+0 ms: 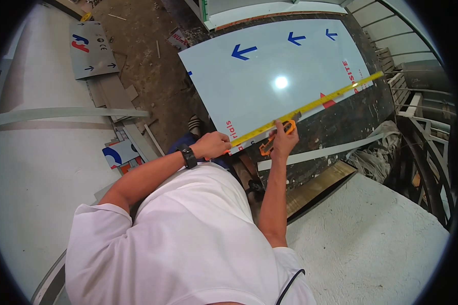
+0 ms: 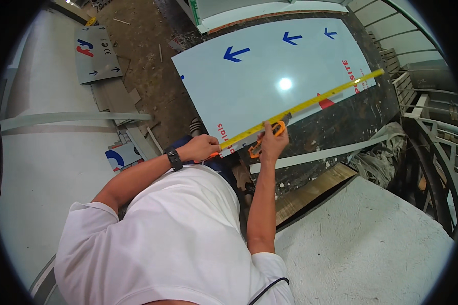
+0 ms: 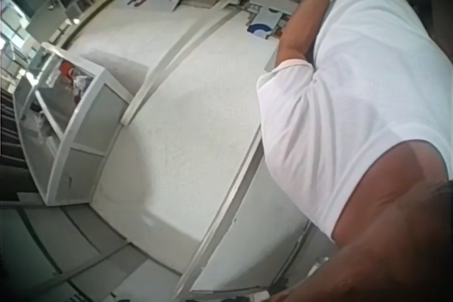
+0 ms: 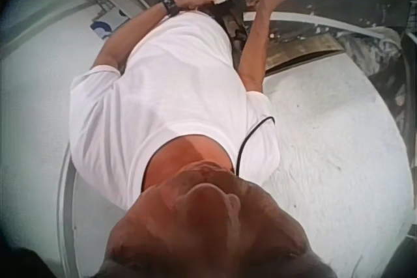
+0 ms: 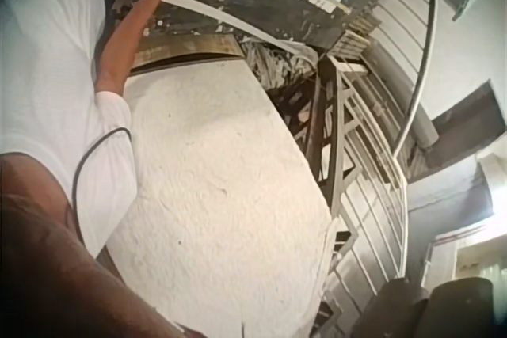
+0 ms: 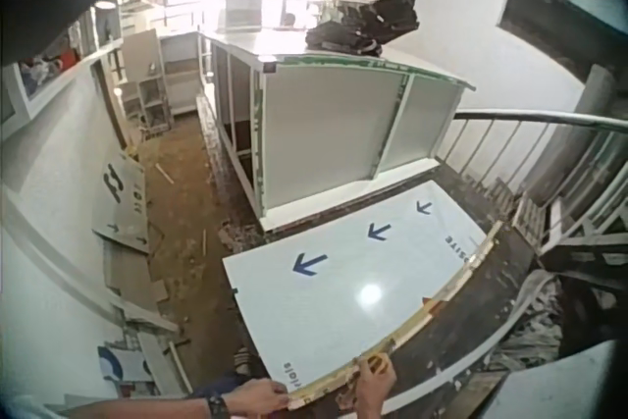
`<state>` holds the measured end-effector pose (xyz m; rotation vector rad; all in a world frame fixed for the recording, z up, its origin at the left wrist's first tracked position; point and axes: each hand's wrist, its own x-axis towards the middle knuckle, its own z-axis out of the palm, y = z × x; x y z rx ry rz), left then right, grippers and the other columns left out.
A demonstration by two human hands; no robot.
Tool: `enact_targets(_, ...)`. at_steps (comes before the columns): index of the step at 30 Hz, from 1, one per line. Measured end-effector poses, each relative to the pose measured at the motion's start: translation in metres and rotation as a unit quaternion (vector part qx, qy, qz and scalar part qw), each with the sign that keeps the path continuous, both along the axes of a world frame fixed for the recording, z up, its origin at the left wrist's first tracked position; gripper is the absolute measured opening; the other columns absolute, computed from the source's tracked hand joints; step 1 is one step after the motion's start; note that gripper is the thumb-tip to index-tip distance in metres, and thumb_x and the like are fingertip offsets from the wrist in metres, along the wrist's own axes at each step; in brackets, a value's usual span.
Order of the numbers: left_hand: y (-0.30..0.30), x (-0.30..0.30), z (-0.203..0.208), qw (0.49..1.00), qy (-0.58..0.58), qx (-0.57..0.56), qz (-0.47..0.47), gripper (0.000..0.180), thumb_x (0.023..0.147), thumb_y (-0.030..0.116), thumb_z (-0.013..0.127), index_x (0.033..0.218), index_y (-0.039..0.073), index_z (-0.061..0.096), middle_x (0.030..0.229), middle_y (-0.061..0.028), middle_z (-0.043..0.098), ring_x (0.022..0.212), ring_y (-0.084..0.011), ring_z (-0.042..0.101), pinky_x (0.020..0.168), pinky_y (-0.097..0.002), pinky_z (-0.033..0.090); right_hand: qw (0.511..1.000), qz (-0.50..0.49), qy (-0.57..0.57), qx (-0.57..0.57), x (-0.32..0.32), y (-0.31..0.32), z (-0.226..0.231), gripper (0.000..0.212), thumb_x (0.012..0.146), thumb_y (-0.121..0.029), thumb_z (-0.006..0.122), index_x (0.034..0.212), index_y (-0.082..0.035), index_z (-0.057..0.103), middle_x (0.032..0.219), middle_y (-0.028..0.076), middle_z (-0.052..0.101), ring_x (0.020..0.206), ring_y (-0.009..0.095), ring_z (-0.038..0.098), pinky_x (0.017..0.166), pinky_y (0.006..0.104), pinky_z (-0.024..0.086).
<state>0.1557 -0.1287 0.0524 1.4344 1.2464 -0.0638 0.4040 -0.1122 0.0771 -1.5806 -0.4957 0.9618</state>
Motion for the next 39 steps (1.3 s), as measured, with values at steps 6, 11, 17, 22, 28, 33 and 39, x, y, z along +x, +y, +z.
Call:
enact_targets(6,0.003,-0.009,0.006,0.999,-0.006,-0.04,0.024,0.033,0.096,0.033,0.058,0.105,0.006,0.075,0.083,-0.0043,0.071,0.055,-0.021,0.058,0.056,-0.0336,0.05,1.0,0.02,0.005,-0.008,-0.022,0.003,-0.002,0.019,0.09,-0.004,0.074,0.099,-0.005,0.057,0.071,0.002,0.058,0.047,0.012,0.056,0.044,0.0242,0.046)
enact_targets(11,0.002,-0.015,0.009,0.997,0.004,-0.057,0.05,0.032,0.096,0.032,0.058,0.103,0.006,0.075,0.081,-0.004,0.07,0.054,-0.0193,0.057,0.054,-0.0329,0.049,0.999,0.031,0.019,-0.011,-0.031,0.005,-0.002,0.02,0.09,-0.005,0.074,0.101,-0.004,0.057,0.07,0.002,0.058,0.046,0.012,0.056,0.044,0.0243,0.046)
enact_targets(17,-0.002,-0.019,0.009,0.993,-0.002,-0.086,0.078,0.03,0.096,0.031,0.057,0.101,0.006,0.074,0.08,-0.0035,0.069,0.052,-0.0179,0.056,0.052,-0.0321,0.048,0.999,0.041,0.023,-0.022,-0.039,0.007,-0.004,0.02,0.09,-0.005,0.074,0.1,-0.004,0.057,0.07,0.002,0.058,0.046,0.012,0.056,0.043,0.0243,0.046)
enact_targets(22,-0.007,-0.023,0.007,0.989,-0.013,-0.098,0.105,0.03,0.096,0.03,0.057,0.1,0.006,0.074,0.079,-0.0033,0.069,0.051,-0.0178,0.055,0.051,-0.0319,0.048,0.998,0.059,0.02,-0.032,-0.05,0.007,-0.007,0.02,0.089,-0.004,0.075,0.096,-0.004,0.056,0.069,0.002,0.058,0.046,0.012,0.055,0.043,0.0243,0.045)
enact_targets(28,-0.008,-0.025,0.022,0.986,0.0,-0.115,0.12,0.03,0.096,0.031,0.058,0.1,0.005,0.073,0.08,-0.0029,0.068,0.057,-0.0182,0.056,0.056,-0.0319,0.05,0.996,0.075,0.025,-0.046,-0.054,0.004,-0.015,0.019,0.089,-0.005,0.076,0.096,-0.005,0.057,0.069,0.002,0.057,0.046,0.013,0.056,0.044,0.0248,0.045)
enact_targets(33,-0.008,-0.028,0.02,0.985,-0.002,-0.119,0.125,0.031,0.097,0.031,0.056,0.099,0.006,0.074,0.078,-0.0033,0.069,0.049,-0.0197,0.055,0.052,-0.0334,0.05,0.995,0.079,0.032,-0.045,-0.061,0.003,-0.028,0.02,0.088,-0.004,0.076,0.094,-0.005,0.057,0.068,0.002,0.058,0.046,0.012,0.055,0.043,0.0252,0.043)
enact_targets(39,-0.012,-0.028,-0.018,0.997,-0.039,-0.021,0.069,0.036,0.098,0.036,0.053,0.094,0.007,0.073,0.079,-0.0063,0.071,0.049,-0.0225,0.06,0.051,-0.0374,0.052,0.99,0.123,-0.04,-0.05,-0.066,-0.007,-0.03,0.022,0.085,-0.004,0.079,0.099,-0.005,0.061,0.073,0.003,0.06,0.051,0.012,0.054,0.045,0.0262,0.045)
